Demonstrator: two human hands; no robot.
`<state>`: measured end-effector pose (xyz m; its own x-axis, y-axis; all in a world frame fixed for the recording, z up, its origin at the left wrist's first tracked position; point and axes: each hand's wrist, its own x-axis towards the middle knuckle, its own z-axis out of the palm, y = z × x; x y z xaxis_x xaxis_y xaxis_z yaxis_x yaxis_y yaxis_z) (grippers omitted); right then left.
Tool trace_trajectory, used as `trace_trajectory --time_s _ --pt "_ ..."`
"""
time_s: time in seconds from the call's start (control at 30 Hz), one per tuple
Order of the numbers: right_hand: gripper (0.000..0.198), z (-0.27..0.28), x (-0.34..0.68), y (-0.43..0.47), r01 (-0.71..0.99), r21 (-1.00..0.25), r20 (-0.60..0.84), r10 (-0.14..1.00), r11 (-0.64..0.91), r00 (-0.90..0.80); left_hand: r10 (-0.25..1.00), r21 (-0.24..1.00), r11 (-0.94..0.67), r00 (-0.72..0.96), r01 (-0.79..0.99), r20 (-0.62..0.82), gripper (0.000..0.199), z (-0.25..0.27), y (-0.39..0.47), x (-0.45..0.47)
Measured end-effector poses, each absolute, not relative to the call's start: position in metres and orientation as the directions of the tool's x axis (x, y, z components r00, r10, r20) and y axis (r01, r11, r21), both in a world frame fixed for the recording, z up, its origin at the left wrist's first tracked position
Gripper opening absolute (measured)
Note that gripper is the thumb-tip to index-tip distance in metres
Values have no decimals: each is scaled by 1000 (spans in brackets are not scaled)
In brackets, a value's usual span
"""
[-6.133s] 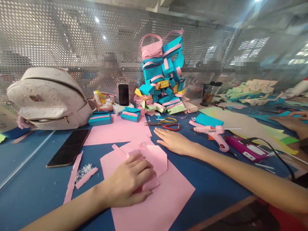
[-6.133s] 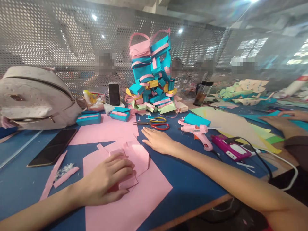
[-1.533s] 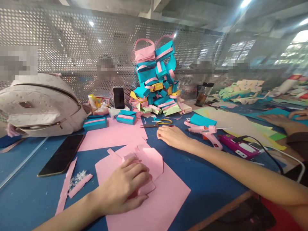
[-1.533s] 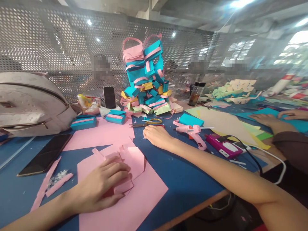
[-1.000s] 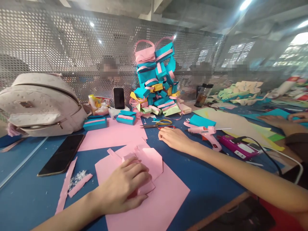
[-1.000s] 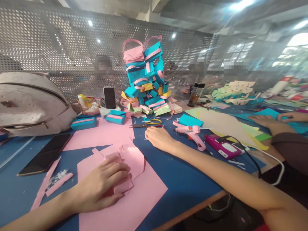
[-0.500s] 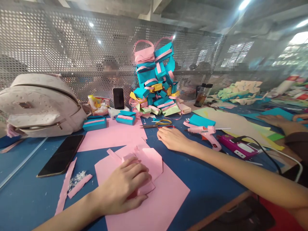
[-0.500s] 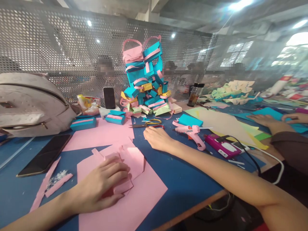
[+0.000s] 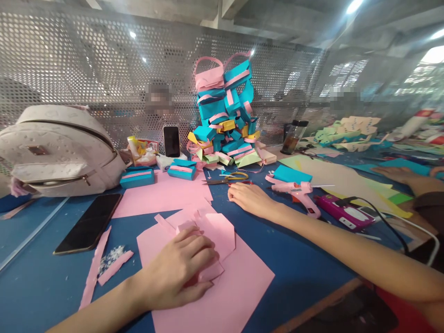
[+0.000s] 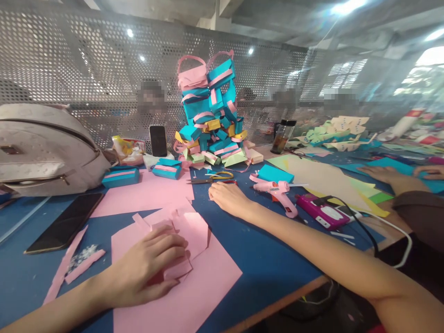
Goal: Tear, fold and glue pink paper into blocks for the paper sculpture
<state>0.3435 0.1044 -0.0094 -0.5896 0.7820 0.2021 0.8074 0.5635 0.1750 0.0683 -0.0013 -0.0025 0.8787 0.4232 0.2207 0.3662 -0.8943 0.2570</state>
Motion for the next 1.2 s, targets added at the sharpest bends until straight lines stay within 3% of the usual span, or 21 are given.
trace_trajectory --time_s 0.37,0.73,1.2 --pt "14 -10 337 101 766 258 149 759 589 -634 426 260 -893 875 367 229 29 -3 0 71" --pt "15 10 365 92 821 184 252 781 540 -571 418 261 -899 866 352 275 27 -1 0 71" --pt "13 -11 358 100 829 111 195 806 548 -559 415 257 -899 879 355 235 31 -2 0 69"
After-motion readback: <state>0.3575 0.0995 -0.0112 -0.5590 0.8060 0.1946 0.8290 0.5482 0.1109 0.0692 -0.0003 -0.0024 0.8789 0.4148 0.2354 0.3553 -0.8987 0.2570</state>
